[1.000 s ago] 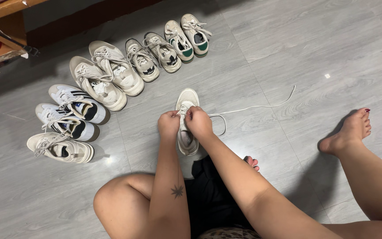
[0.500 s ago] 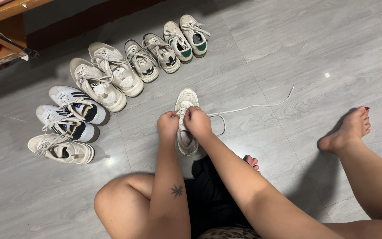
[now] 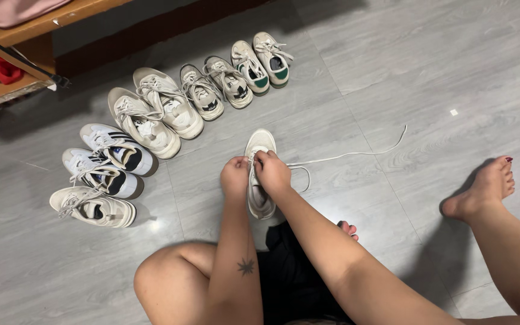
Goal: The person sits on the floor and repeatedly threads a white shoelace through the eyelets of a single white sneaker. They pull the lace through multiple times, adjusting the tension, but do not complete the lacing or tie a knot.
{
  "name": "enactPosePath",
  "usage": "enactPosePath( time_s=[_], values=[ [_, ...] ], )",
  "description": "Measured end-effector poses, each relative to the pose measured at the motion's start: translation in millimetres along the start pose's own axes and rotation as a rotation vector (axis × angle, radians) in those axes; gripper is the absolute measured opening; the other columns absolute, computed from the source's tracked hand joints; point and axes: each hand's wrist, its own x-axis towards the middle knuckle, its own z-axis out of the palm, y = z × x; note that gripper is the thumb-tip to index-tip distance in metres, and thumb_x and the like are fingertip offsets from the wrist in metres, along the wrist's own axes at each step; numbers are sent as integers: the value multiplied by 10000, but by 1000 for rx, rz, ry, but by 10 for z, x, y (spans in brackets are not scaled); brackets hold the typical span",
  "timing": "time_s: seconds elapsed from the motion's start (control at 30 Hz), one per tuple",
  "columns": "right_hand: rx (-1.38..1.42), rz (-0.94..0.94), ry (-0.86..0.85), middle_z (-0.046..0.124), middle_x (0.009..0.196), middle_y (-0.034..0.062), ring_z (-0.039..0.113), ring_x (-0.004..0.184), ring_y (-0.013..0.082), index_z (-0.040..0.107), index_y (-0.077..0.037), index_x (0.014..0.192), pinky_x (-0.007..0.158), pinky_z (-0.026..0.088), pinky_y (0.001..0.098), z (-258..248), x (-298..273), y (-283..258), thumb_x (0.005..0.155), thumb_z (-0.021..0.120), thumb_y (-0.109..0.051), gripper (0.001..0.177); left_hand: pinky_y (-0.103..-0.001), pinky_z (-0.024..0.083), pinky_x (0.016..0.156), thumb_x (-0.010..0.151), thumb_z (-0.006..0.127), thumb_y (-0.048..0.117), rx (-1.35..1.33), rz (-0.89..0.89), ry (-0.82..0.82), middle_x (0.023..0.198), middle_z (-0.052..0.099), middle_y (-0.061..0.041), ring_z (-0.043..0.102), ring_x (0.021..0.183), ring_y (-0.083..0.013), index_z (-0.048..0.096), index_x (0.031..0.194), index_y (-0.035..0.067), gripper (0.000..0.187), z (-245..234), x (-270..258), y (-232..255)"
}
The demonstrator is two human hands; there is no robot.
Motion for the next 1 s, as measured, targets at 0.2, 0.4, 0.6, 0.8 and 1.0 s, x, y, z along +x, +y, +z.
enactPosePath(
  time_s=[0.2, 0.4, 0.6, 0.8, 1.0],
  values=[
    [-41, -117, -5, 623, 1032, 116, 657, 940, 365, 589, -120, 1074, 765, 524, 485, -182, -54, 10, 765, 747, -155, 348, -381, 533, 702, 902, 684, 155, -28, 194, 197, 869, 760, -86, 712, 776, -251, 685, 969, 85, 97, 183, -75, -96],
    [-41, -191, 134, 553, 1040, 115, 621, 978, 375, 550, -119, 1062, 759, 517, 487, -254, -321, 109, 711, 705, -1, 401, -333, 526, 545, 843, 460, -124, -765, 62, -36, 910, 662, -93, 670, 704, -248, 483, 1027, 92, 285, -279, 526, -242],
    [63, 53, 51, 594, 1128, 121, 647, 865, 397, 468, -111, 1090, 699, 488, 510, -236, -316, 259, 788, 641, 21, 372, -405, 530, 704, 995, 462, 51, -794, 226, 193, 1004, 664, -135, 694, 868, -281, 531, 1107, 71, 133, -2096, 1261, -485],
    [108, 70, 10, 651, 1112, 159, 665, 868, 396, 454, -94, 1104, 732, 495, 500, -343, -295, 297, 812, 627, 17, 356, -438, 573, 1054, 1185, 482, 193, -1024, 337, 344, 1240, 660, -111, 679, 1247, -265, 586, 1242, 12, 217, -4676, 1058, -1287],
    [74, -101, -152, 699, 1111, 162, 680, 943, 387, 488, -97, 1166, 778, 511, 480, -398, -309, 105, 836, 629, -11, 368, -397, 555, 910, 1046, 536, 106, -535, -61, 679, 1263, 584, -109, 627, 1162, -264, 487, 1257, 48, 224, -4443, 723, -1839]
  ],
)
